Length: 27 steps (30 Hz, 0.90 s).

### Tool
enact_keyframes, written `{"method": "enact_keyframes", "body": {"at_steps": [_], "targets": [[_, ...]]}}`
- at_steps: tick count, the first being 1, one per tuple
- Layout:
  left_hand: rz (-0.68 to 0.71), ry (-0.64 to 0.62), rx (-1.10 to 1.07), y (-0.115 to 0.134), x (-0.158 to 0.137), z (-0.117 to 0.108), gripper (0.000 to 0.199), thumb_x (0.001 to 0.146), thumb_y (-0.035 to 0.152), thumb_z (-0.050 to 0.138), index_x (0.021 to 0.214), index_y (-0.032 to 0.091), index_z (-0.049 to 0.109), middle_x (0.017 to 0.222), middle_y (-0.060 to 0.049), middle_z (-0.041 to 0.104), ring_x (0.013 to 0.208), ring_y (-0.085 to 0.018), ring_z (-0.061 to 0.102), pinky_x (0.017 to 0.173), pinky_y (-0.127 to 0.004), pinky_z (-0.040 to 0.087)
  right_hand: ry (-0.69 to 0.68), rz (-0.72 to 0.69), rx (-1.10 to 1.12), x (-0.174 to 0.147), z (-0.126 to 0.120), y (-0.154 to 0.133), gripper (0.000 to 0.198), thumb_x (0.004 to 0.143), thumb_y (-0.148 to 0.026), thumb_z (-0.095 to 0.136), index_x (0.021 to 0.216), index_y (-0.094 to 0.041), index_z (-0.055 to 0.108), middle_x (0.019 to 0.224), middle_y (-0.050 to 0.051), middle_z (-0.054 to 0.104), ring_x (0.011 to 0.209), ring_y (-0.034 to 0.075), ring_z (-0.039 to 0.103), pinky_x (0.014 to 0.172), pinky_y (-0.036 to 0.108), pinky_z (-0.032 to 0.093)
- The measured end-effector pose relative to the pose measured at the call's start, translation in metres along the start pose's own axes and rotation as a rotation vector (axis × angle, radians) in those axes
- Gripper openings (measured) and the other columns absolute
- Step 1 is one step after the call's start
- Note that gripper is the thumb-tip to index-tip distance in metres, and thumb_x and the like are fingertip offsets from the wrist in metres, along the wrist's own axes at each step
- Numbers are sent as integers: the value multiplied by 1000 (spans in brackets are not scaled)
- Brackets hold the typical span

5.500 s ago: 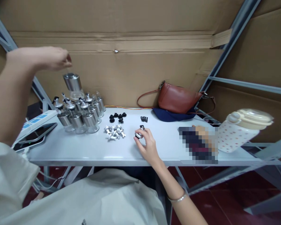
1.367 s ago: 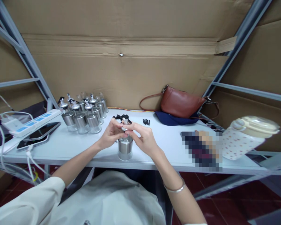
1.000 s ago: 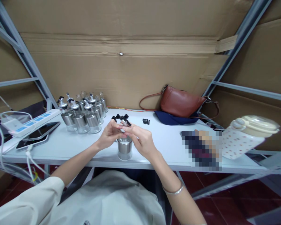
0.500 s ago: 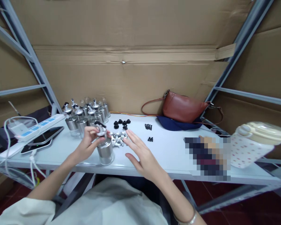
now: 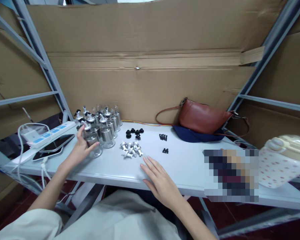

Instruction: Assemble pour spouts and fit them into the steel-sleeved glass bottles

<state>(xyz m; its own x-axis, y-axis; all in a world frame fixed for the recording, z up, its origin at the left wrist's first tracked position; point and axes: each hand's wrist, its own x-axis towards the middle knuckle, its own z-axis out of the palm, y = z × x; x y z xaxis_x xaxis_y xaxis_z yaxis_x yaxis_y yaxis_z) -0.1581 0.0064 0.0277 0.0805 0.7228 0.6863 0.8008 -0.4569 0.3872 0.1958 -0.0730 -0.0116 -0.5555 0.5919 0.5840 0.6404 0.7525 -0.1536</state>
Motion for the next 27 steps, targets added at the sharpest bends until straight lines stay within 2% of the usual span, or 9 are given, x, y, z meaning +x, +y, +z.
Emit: {"method": "enact_keyframes", "body": {"at_steps": [4,9,14,18,23,25,27], "targets": [[-108,-134,-73,-7,7,3,84,86,38,50,142,17,-9,149,-24,12,141,-30,19,112,-52,21,-43,24,-40,-1,3,0,48,89,-24,50,137,-23,44,138,9,50,129,25,45,101,46,47],[-123,-94,-102,-33,25,18,91,82,33,55,144,18,-10,150,-24,12,142,-28,17,114,-48,17,-116,56,-77,-3,7,1,38,91,-25,47,129,-21,53,131,8,57,121,23,54,101,44,48],[-76,-80,-97,-50,38,30,95,80,28,60,145,16,-9,149,-25,15,139,-28,25,114,-46,17,-128,37,-108,-2,7,-1,34,93,-24,43,121,-17,59,129,10,59,120,24,55,100,46,48],[-55,-58,-89,-49,39,33,94,81,25,59,145,16,-10,148,-25,17,138,-28,27,113,-46,20,-130,25,-127,0,7,-2,33,93,-23,41,119,-16,61,127,11,60,119,24,56,100,47,48],[-8,19,-61,-39,35,29,91,81,25,60,146,19,-4,150,-21,12,142,-30,17,114,-49,16,-131,23,-145,-1,8,-3,33,94,-24,40,118,-15,61,127,11,60,119,24,55,100,47,48],[15,83,-42,-30,33,25,89,81,25,61,146,20,0,151,-20,10,142,-31,13,115,-50,16,-133,25,-136,-2,9,-3,33,94,-23,40,119,-15,61,127,11,60,120,25,55,100,47,47],[59,205,-44,-16,31,23,83,82,24,59,146,20,6,150,-19,11,142,-30,13,114,-49,20,-132,32,-108,-2,9,-3,33,93,-22,41,119,-14,61,128,12,60,120,26,55,100,48,46]]}}
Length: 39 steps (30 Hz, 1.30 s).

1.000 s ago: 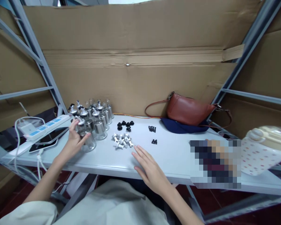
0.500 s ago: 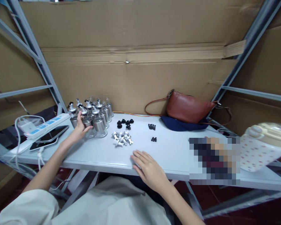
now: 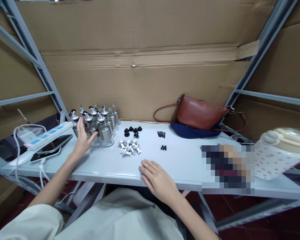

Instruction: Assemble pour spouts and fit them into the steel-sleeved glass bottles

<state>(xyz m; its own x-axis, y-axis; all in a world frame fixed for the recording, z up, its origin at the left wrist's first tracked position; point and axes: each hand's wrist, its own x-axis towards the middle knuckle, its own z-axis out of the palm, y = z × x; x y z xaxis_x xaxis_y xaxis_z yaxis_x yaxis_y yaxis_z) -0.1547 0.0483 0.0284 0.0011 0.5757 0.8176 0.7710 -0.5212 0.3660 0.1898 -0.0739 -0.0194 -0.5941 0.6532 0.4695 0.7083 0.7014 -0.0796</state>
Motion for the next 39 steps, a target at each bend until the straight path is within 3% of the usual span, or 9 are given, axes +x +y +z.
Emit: {"method": "enact_keyframes", "body": {"at_steps": [4,6,11,15,19,22,27,30,39], "targets": [[232,201,-116,48,0,8,54,86,19,52,135,22,30,135,-14,35,130,-23,36,103,-42,40,4,23,138,7,-4,3,29,92,-22,44,113,-16,65,121,12,65,118,25,57,100,46,47],[397,-28,-172,76,2,20,38,89,17,47,126,22,40,119,-10,50,117,-19,48,100,-39,42,9,47,235,13,-7,7,26,92,-20,45,103,-18,68,110,10,70,109,23,62,94,41,51],[589,-838,-113,124,18,64,30,91,27,45,118,16,52,118,-12,57,112,-21,52,95,-36,42,31,191,438,24,-12,15,20,90,-22,48,83,-20,67,97,8,72,92,20,65,82,35,52],[591,-1140,-4,128,34,89,35,88,22,48,122,15,54,123,-12,59,115,-23,53,94,-34,40,2,252,526,23,-14,16,20,90,-25,48,83,-20,67,101,8,70,97,20,63,86,35,49],[579,-1289,67,126,44,100,42,83,24,58,123,14,55,115,-13,65,107,-24,60,83,-29,43,2,265,562,23,-15,14,21,90,-27,48,83,-20,67,101,8,70,96,20,63,86,35,49],[594,-1259,30,130,46,101,34,81,17,60,115,14,60,110,-12,67,102,-22,62,81,-27,43,24,309,591,24,-13,15,20,89,-29,49,85,-20,67,98,8,70,93,20,64,85,36,50],[518,-933,-357,145,26,92,27,84,27,59,108,14,56,108,-10,60,94,-17,59,81,-27,46,302,607,762,23,-5,22,22,80,-41,60,83,-19,60,86,6,69,82,20,66,72,33,55],[378,-785,-579,153,0,87,27,83,37,60,96,14,54,97,-7,55,82,-14,55,74,-27,48,369,642,896,23,-1,26,26,76,-44,64,85,-19,60,89,7,68,85,21,66,71,32,56],[177,-745,-760,152,-40,97,31,80,44,61,85,16,48,88,-3,50,71,-11,48,68,-27,46,361,635,940,24,-6,25,28,75,-45,64,86,-19,62,86,6,69,76,19,65,69,31,53]]}}
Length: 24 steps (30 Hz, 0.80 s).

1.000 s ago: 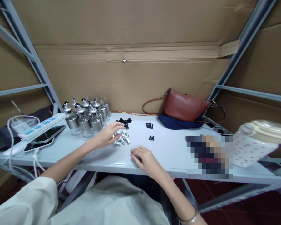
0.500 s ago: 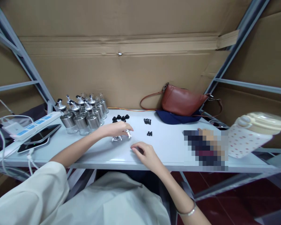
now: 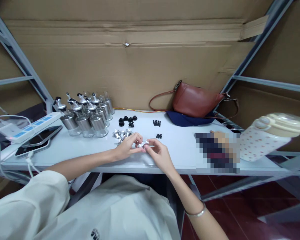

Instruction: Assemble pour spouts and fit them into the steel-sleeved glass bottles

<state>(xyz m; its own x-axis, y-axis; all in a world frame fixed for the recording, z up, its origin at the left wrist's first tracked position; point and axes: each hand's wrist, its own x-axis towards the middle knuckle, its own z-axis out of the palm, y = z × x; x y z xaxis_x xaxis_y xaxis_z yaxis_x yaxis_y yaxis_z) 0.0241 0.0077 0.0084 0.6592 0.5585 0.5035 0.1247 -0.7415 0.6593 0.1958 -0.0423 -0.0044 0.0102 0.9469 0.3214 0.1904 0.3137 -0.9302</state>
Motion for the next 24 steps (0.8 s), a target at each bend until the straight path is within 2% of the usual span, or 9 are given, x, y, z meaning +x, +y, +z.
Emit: {"method": "enact_keyframes", "body": {"at_steps": [4,8,10,13,17,19,21,24], "targets": [[86,-125,5,-8,1,-2,35,79,42,63,98,15,52,98,-7,54,83,-14,53,72,-28,49,13,31,-26,3,-3,2,31,78,-49,59,81,-18,63,76,4,67,69,17,62,68,30,52],[177,-206,67,-8,2,-7,31,85,30,57,113,17,55,110,-11,56,103,-18,55,91,-34,46,9,56,-5,5,-5,7,34,79,-52,57,85,-19,61,82,4,67,77,18,63,74,32,54],[191,-197,97,-6,3,-10,30,87,28,54,116,18,56,110,-11,57,104,-19,56,93,-35,45,21,66,12,4,-3,7,35,78,-54,57,86,-19,60,86,5,65,84,19,64,78,34,55],[186,-121,132,-5,3,-10,30,87,29,54,115,17,57,109,-12,56,103,-19,56,92,-35,46,53,85,82,3,0,4,37,80,-56,54,88,-20,57,91,5,63,92,20,63,81,35,56],[153,-84,186,-8,3,-10,30,87,31,54,114,18,57,109,-11,54,103,-19,56,92,-36,47,98,87,114,4,-5,1,34,86,-53,45,95,-22,53,92,5,63,91,19,64,76,35,57],[145,-103,209,-10,3,-10,30,88,31,53,115,19,57,110,-11,54,102,-19,56,92,-35,47,190,28,-23,8,-16,5,29,89,-47,42,97,-21,53,88,6,64,83,19,64,70,35,56],[154,-125,228,-11,3,-10,30,89,31,51,115,18,57,110,-11,54,102,-19,57,93,-34,46,294,-64,-309,12,-31,11,24,88,-39,43,94,-19,56,85,7,64,76,20,61,69,37,52],[185,-137,271,-12,2,-9,28,90,32,49,112,17,57,112,-12,54,103,-18,57,92,-33,46,306,-186,-722,16,-50,23,20,85,-27,44,91,-17,61,86,11,65,76,23,58,75,42,47]]}}
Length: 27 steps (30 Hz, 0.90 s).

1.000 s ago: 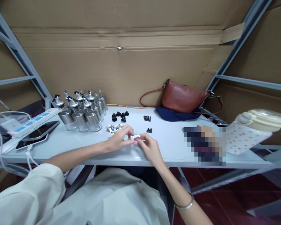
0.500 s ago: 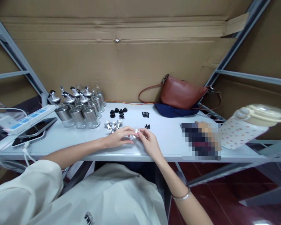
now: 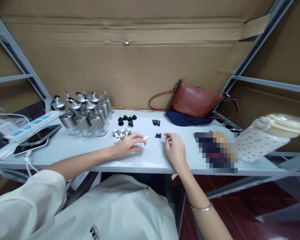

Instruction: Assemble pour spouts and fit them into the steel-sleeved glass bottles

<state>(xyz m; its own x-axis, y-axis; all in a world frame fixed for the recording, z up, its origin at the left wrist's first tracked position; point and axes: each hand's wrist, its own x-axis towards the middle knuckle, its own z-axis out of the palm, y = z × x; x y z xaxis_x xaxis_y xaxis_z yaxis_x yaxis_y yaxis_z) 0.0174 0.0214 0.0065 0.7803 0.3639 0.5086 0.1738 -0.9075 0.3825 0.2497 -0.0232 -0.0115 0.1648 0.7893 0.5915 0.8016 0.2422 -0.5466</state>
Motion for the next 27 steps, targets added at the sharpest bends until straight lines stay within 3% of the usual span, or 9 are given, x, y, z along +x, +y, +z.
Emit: {"method": "enact_keyframes", "body": {"at_steps": [7,11,17,24,27], "targets": [[-23,33,141,3,1,-1,29,86,39,55,105,17,60,101,-9,58,94,-19,58,84,-32,47,-93,-144,-334,-4,8,5,34,86,-20,41,110,-18,64,92,14,61,84,28,53,72,42,45],[-23,4,139,5,2,-2,31,85,40,56,106,17,59,98,-9,58,91,-18,58,82,-31,47,-96,-151,-345,-6,11,6,30,85,-22,44,103,-19,68,90,13,61,82,28,52,71,43,45],[16,-14,133,5,2,-1,31,86,40,54,106,16,59,101,-9,59,93,-18,58,84,-29,45,-123,-130,-191,-2,5,7,16,82,-20,48,80,-20,63,84,10,63,84,27,55,75,42,46],[12,-31,115,7,2,-2,33,87,41,52,106,15,60,95,-8,57,85,-16,57,79,-27,47,-153,56,405,-7,9,-23,13,83,-30,54,88,-20,59,87,5,67,80,19,63,76,35,51],[18,-27,97,9,1,-1,33,87,40,52,106,14,60,94,-9,57,84,-16,57,78,-27,47,-147,59,535,-10,13,-36,15,83,-33,55,88,-20,62,89,5,66,85,18,62,77,32,51]]}}
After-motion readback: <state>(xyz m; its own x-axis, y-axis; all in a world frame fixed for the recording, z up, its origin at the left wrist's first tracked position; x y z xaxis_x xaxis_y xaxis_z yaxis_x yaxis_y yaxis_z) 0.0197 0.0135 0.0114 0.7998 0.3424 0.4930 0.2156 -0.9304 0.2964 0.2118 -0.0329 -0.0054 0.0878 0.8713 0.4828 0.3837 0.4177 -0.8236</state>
